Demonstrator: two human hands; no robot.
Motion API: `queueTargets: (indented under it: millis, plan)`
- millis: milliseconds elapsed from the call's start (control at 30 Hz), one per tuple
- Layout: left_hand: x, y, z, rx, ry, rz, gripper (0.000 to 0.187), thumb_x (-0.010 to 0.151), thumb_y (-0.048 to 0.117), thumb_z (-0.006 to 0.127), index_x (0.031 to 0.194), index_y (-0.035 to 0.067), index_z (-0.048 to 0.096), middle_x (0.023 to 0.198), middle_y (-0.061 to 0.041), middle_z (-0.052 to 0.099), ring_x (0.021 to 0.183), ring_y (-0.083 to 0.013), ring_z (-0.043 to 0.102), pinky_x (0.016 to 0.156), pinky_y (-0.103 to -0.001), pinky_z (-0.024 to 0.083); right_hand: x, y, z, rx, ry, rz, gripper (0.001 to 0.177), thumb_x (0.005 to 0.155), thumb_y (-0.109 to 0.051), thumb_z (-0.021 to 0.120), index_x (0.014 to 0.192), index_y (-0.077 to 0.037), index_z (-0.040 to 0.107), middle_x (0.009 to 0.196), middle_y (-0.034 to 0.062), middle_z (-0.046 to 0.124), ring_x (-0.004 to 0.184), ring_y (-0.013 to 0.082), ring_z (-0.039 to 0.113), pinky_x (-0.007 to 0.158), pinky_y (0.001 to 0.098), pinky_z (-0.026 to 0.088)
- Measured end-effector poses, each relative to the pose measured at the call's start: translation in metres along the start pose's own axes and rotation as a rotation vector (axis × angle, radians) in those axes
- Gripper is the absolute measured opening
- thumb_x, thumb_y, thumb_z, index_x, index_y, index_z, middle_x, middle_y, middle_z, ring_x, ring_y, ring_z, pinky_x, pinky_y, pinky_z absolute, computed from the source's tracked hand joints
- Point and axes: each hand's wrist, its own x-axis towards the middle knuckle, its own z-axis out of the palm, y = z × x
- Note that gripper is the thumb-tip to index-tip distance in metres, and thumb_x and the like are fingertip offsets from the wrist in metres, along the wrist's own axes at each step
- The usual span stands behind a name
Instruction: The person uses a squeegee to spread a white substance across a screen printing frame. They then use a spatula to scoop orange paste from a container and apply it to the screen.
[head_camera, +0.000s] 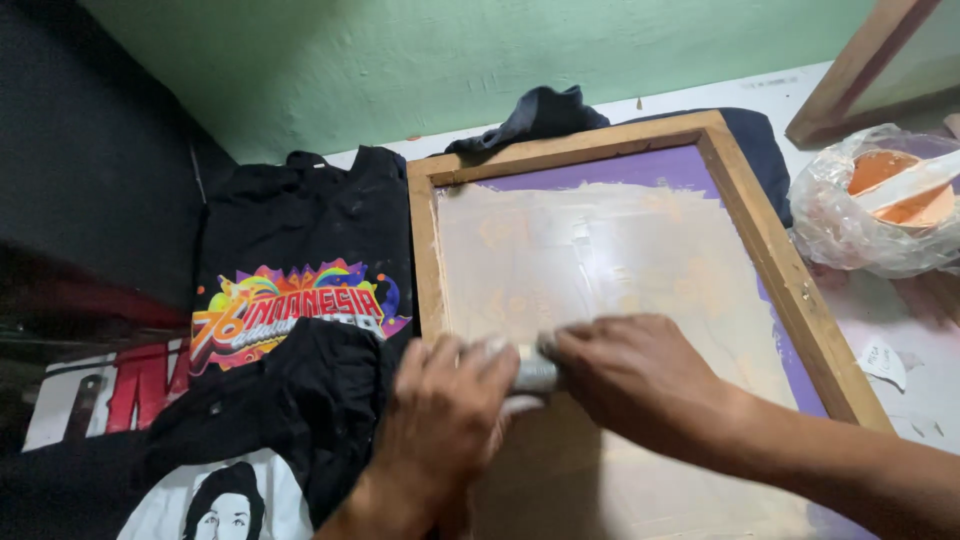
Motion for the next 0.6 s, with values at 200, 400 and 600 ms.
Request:
queueTargets:
  millis: [200,400,600]
  plan:
    - [0.027,-0.035,0.046,0.154,0.003,-0.052,0.059,0.078,0.050,0.079,0.128,0.022,0.067,0.117,-0.003,0.073,0.099,-0.0276,0.060,0.077,-0.046,0.043,0.041,0.044,0.064,-0.011,0.263,-0.114,0.048,0.086,-0.004,0.056,0.135,-0.005,0.058,0.132,0.0196,0.065,0.117,0.0434,0.063,0.091,0.0509,0.052]
    - [-0.017,-0.013,0.050,0.000,-0.028,-0.017,0.069,0.074,0.047,0.082,0.133,0.013,0.066,0.132,-0.015,0.068,0.105,-0.0329,0.059,0.087,-0.047,0.046,0.007,0.022,0.090,-0.156,0.110,-0.144,0.062,0.084,-0.010,0.054,0.145,0.001,0.046,0.143,0.0260,0.053,0.132,0.0427,0.052,0.107,0.0510,0.047]
    - [-0.073,0.039,0.045,-0.032,0.060,0.125,0.060,0.094,0.063,0.059,0.116,0.009,0.072,0.118,-0.024,0.072,0.080,-0.0372,0.063,0.068,-0.050,0.046,-0.067,-0.011,0.073,-0.048,-0.066,-0.285,0.065,0.087,-0.018,0.057,0.147,0.001,0.045,0.145,0.0289,0.053,0.130,0.0436,0.054,0.105,0.0484,0.045]
